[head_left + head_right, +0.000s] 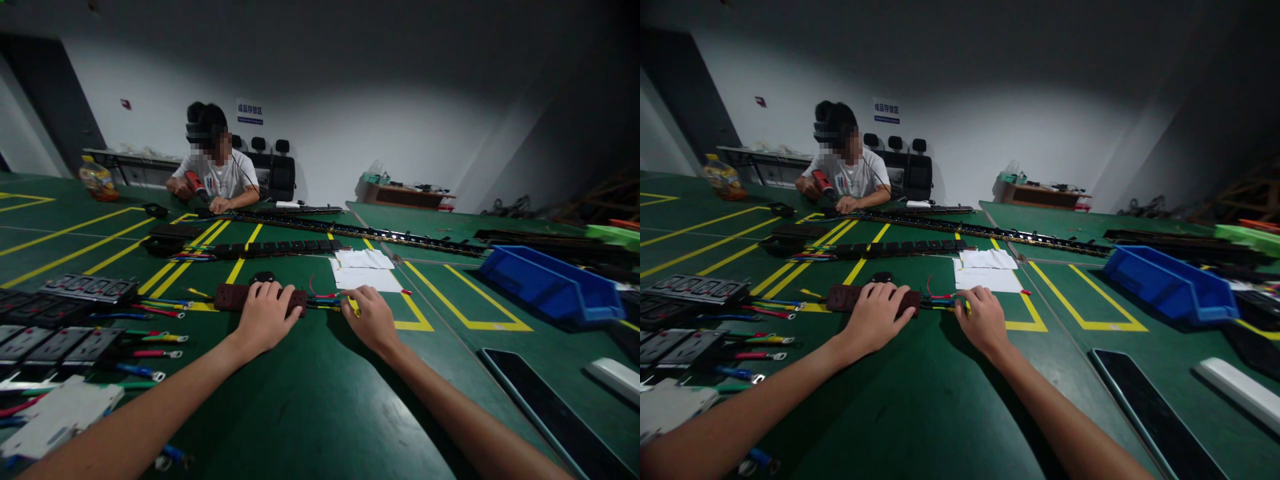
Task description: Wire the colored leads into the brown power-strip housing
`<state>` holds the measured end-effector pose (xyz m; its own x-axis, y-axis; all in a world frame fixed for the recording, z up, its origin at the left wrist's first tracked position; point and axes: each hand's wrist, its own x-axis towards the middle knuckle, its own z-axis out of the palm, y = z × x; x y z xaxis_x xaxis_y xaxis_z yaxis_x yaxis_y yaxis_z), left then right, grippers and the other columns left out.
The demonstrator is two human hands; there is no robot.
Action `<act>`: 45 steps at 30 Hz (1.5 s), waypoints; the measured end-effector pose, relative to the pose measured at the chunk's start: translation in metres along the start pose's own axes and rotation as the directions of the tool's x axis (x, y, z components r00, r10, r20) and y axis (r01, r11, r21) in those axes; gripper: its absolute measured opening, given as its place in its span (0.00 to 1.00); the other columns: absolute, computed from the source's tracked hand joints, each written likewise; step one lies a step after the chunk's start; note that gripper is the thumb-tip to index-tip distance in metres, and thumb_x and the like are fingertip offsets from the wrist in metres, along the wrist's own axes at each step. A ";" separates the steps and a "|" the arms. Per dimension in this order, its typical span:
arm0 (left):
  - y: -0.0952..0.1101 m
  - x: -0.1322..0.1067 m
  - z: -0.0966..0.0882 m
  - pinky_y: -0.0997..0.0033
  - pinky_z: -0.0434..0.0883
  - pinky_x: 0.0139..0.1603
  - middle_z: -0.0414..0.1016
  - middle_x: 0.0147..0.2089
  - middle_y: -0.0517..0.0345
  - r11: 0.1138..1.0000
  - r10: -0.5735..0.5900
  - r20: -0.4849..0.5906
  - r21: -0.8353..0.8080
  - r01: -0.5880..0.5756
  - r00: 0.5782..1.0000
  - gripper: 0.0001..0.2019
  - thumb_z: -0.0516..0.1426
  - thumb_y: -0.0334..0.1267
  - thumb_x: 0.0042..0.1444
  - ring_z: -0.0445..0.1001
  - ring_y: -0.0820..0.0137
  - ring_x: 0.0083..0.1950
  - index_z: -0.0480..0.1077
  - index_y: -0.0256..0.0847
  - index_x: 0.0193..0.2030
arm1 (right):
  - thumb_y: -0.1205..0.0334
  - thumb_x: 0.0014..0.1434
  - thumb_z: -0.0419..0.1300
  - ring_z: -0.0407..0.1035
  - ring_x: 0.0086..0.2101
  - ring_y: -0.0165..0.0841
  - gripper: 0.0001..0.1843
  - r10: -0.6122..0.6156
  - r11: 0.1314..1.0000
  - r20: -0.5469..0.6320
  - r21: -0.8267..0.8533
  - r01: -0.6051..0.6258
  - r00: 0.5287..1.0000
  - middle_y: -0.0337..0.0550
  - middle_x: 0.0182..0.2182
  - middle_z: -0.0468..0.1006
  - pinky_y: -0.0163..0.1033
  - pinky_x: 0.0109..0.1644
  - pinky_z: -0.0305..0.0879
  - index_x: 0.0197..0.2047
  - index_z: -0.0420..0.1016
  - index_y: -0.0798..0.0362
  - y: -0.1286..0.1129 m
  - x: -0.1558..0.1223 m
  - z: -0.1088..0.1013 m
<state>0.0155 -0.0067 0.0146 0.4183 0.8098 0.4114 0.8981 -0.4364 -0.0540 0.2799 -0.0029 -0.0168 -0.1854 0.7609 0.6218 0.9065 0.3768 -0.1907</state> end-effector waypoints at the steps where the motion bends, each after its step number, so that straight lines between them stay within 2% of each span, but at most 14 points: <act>1: 0.000 0.000 0.001 0.47 0.63 0.62 0.75 0.54 0.42 1.000 -0.001 -0.003 -0.008 0.001 1.000 0.24 0.50 0.51 0.70 0.71 0.51 0.55 0.71 0.38 0.63 | 0.59 0.69 0.56 0.69 0.40 0.39 0.13 0.009 1.000 -0.023 -0.008 -0.009 1.000 0.47 0.36 0.77 0.43 0.45 0.64 0.40 0.81 0.50 0.000 0.000 -0.001; 4: -0.001 0.000 0.002 0.46 0.62 0.62 0.76 0.54 0.42 1.000 -0.005 -0.015 -0.031 0.004 1.000 0.24 0.50 0.51 0.70 0.71 0.51 0.56 0.71 0.39 0.63 | 0.58 0.70 0.55 0.67 0.36 0.38 0.18 0.005 0.999 -0.015 -0.040 -0.005 1.000 0.46 0.30 0.76 0.42 0.41 0.62 0.28 0.78 0.49 0.000 0.000 -0.001; 7: -0.001 0.000 0.002 0.46 0.63 0.61 0.76 0.54 0.42 1.000 -0.003 -0.014 -0.029 0.003 1.000 0.24 0.50 0.51 0.70 0.71 0.51 0.56 0.71 0.39 0.63 | 0.58 0.70 0.56 0.67 0.36 0.38 0.19 -0.007 0.998 0.031 -0.055 0.009 0.999 0.45 0.30 0.75 0.42 0.41 0.61 0.27 0.77 0.49 0.001 0.000 0.001; 10: -0.001 0.000 0.000 0.47 0.63 0.61 0.76 0.54 0.42 1.000 -0.002 0.000 -0.017 0.002 1.000 0.24 0.49 0.51 0.70 0.71 0.52 0.55 0.71 0.38 0.62 | 0.59 0.69 0.55 0.68 0.37 0.38 0.15 0.014 0.999 0.002 -0.029 -0.014 1.000 0.45 0.33 0.76 0.42 0.42 0.63 0.33 0.79 0.50 0.001 0.000 0.001; 12: 0.000 0.000 -0.001 0.47 0.63 0.62 0.76 0.55 0.42 1.000 -0.002 0.009 -0.017 0.002 1.000 0.24 0.49 0.51 0.70 0.71 0.52 0.56 0.71 0.38 0.63 | 0.60 0.69 0.55 0.70 0.39 0.38 0.12 0.024 1.000 -0.019 0.004 -0.024 1.000 0.46 0.37 0.77 0.42 0.44 0.64 0.41 0.81 0.51 0.000 0.000 0.000; 14: 0.001 0.000 -0.001 0.47 0.63 0.62 0.76 0.55 0.41 1.000 -0.006 0.008 -0.018 0.007 1.000 0.24 0.50 0.51 0.70 0.71 0.51 0.56 0.71 0.38 0.63 | 0.59 0.69 0.55 0.70 0.41 0.38 0.14 0.020 1.000 -0.005 0.013 -0.019 1.000 0.47 0.40 0.77 0.42 0.46 0.65 0.50 0.80 0.51 0.000 -0.001 0.000; 16: 0.001 0.000 -0.001 0.46 0.62 0.62 0.76 0.55 0.40 1.000 -0.009 -0.001 -0.019 0.009 1.000 0.24 0.51 0.50 0.69 0.71 0.50 0.56 0.71 0.38 0.63 | 0.58 0.69 0.56 0.70 0.42 0.39 0.15 0.001 1.000 0.040 -0.001 -0.001 0.999 0.47 0.41 0.77 0.43 0.46 0.66 0.54 0.79 0.50 0.000 -0.001 0.002; 20: 0.001 0.000 -0.001 0.45 0.62 0.62 0.76 0.54 0.41 1.000 -0.010 -0.004 -0.023 0.010 1.000 0.23 0.50 0.50 0.69 0.71 0.50 0.56 0.71 0.39 0.62 | 0.56 0.69 0.57 0.70 0.43 0.39 0.14 -0.020 0.999 0.108 -0.024 0.023 0.994 0.47 0.42 0.77 0.43 0.47 0.65 0.51 0.81 0.49 0.000 -0.001 0.004; 24: 0.000 0.000 0.001 0.46 0.62 0.62 0.76 0.54 0.41 1.000 -0.010 -0.008 -0.025 0.009 1.000 0.24 0.50 0.51 0.69 0.71 0.50 0.56 0.71 0.39 0.63 | 0.58 0.69 0.57 0.70 0.42 0.39 0.12 0.005 1.000 0.057 -0.019 -0.004 0.998 0.47 0.41 0.77 0.42 0.45 0.65 0.49 0.79 0.50 0.000 -0.001 0.003; 27: 0.000 0.000 0.001 0.47 0.62 0.63 0.76 0.54 0.42 1.000 -0.009 -0.006 -0.021 0.009 1.000 0.24 0.50 0.51 0.70 0.71 0.51 0.56 0.71 0.39 0.63 | 0.59 0.69 0.56 0.70 0.40 0.38 0.11 0.035 0.999 0.007 -0.015 -0.035 0.999 0.46 0.38 0.76 0.41 0.43 0.64 0.40 0.79 0.50 0.000 0.000 0.001; 31: 0.000 0.000 0.001 0.47 0.62 0.63 0.75 0.55 0.42 1.000 -0.006 -0.005 -0.010 0.006 1.000 0.24 0.50 0.51 0.70 0.71 0.51 0.56 0.71 0.38 0.63 | 0.58 0.69 0.56 0.69 0.37 0.37 0.14 0.024 0.999 0.031 -0.022 -0.024 0.999 0.45 0.33 0.75 0.41 0.41 0.62 0.32 0.78 0.49 0.001 0.000 0.002; 38: 0.000 0.000 -0.001 0.46 0.63 0.62 0.75 0.55 0.41 1.000 -0.002 0.013 -0.001 0.002 1.000 0.24 0.50 0.51 0.70 0.71 0.51 0.56 0.71 0.37 0.64 | 0.59 0.69 0.55 0.71 0.41 0.38 0.14 0.029 0.999 0.030 0.017 -0.029 0.999 0.46 0.40 0.76 0.41 0.44 0.65 0.51 0.79 0.50 0.000 -0.001 0.001; 42: 0.000 0.001 -0.002 0.46 0.63 0.62 0.76 0.55 0.41 1.000 -0.006 0.024 -0.014 0.006 1.000 0.25 0.50 0.51 0.70 0.71 0.51 0.56 0.70 0.38 0.64 | 0.57 0.70 0.57 0.71 0.41 0.38 0.14 0.002 1.000 0.124 -0.029 0.001 0.992 0.46 0.40 0.76 0.40 0.44 0.65 0.52 0.81 0.48 0.000 -0.001 0.002; 45: 0.001 0.001 -0.002 0.47 0.63 0.62 0.76 0.55 0.41 1.000 -0.007 0.016 -0.005 0.007 1.000 0.24 0.51 0.51 0.70 0.71 0.51 0.56 0.71 0.38 0.63 | 0.58 0.69 0.58 0.71 0.42 0.37 0.13 0.013 0.999 0.114 -0.044 -0.008 0.993 0.46 0.41 0.77 0.40 0.44 0.64 0.52 0.80 0.49 -0.001 -0.001 0.001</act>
<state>0.0159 -0.0075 0.0171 0.4138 0.8191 0.3973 0.9005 -0.4325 -0.0462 0.2786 -0.0032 -0.0176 -0.2156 0.8210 0.5286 0.9237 0.3470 -0.1622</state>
